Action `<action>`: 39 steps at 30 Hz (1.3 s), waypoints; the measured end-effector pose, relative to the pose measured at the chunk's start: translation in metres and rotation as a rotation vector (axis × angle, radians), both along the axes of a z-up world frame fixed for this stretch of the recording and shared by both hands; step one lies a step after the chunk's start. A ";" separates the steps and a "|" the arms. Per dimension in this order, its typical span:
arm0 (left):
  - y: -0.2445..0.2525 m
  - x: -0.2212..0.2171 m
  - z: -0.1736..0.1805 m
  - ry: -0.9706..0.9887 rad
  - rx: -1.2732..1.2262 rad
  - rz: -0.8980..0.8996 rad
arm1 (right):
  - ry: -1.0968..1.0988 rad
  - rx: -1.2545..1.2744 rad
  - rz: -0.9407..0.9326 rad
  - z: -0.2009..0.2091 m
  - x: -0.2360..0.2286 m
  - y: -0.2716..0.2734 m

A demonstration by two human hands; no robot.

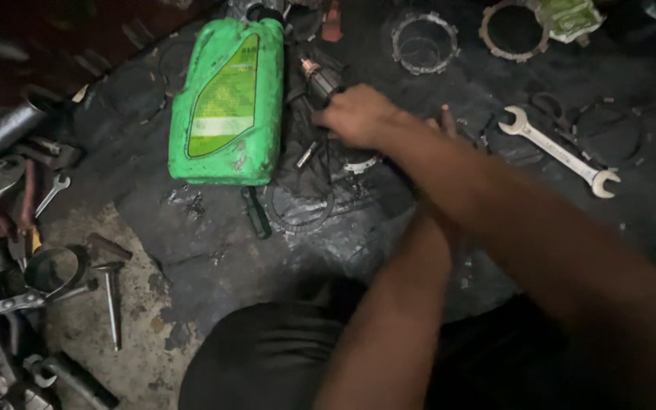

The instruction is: The person assembles clutch plates into a metal housing by hand, using a wrench to align the components on the floor. They handle multiple circular friction and steel plates, placing them into the assembly one at a time.

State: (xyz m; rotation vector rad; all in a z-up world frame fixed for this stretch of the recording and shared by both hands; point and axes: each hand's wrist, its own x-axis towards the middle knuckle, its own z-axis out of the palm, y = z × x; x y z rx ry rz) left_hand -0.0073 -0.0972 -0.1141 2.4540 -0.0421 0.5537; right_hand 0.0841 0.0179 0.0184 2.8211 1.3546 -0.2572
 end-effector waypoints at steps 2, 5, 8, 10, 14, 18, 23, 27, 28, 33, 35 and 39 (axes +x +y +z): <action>-0.003 0.003 0.000 -0.012 0.013 0.020 | -0.035 0.053 0.020 -0.013 0.002 -0.002; 0.010 -0.002 0.008 -0.066 -0.093 -0.009 | -0.087 0.114 0.082 -0.034 0.007 -0.003; 0.023 -0.009 0.017 -0.147 -0.058 -0.063 | -0.151 0.202 0.187 -0.038 0.006 -0.009; 0.030 -0.010 0.021 -0.075 -0.013 -0.136 | -0.069 0.246 0.180 -0.023 0.001 -0.008; 0.034 -0.009 0.037 -0.088 0.111 -0.104 | -0.265 0.667 0.232 0.018 -0.019 0.006; 0.038 -0.003 0.088 0.323 0.432 -0.187 | 0.376 1.228 -0.243 0.055 -0.049 -0.037; 0.083 -0.001 0.132 0.670 0.460 -0.344 | 0.218 0.775 -0.500 0.089 -0.081 -0.185; 0.095 -0.004 0.132 0.642 0.275 -0.381 | 0.247 0.542 -0.786 0.054 -0.127 -0.271; 0.095 -0.001 0.132 0.656 0.271 -0.389 | 0.210 0.526 -0.740 0.039 -0.136 -0.282; 0.101 -0.003 0.131 0.650 0.203 -0.432 | 0.177 0.516 -0.621 -0.002 -0.127 -0.282; 0.101 -0.004 0.135 0.645 0.223 -0.437 | 0.152 0.637 -0.504 -0.004 -0.126 -0.265; 0.102 -0.004 0.142 0.627 0.288 -0.427 | 0.071 0.652 -0.458 0.009 -0.131 -0.248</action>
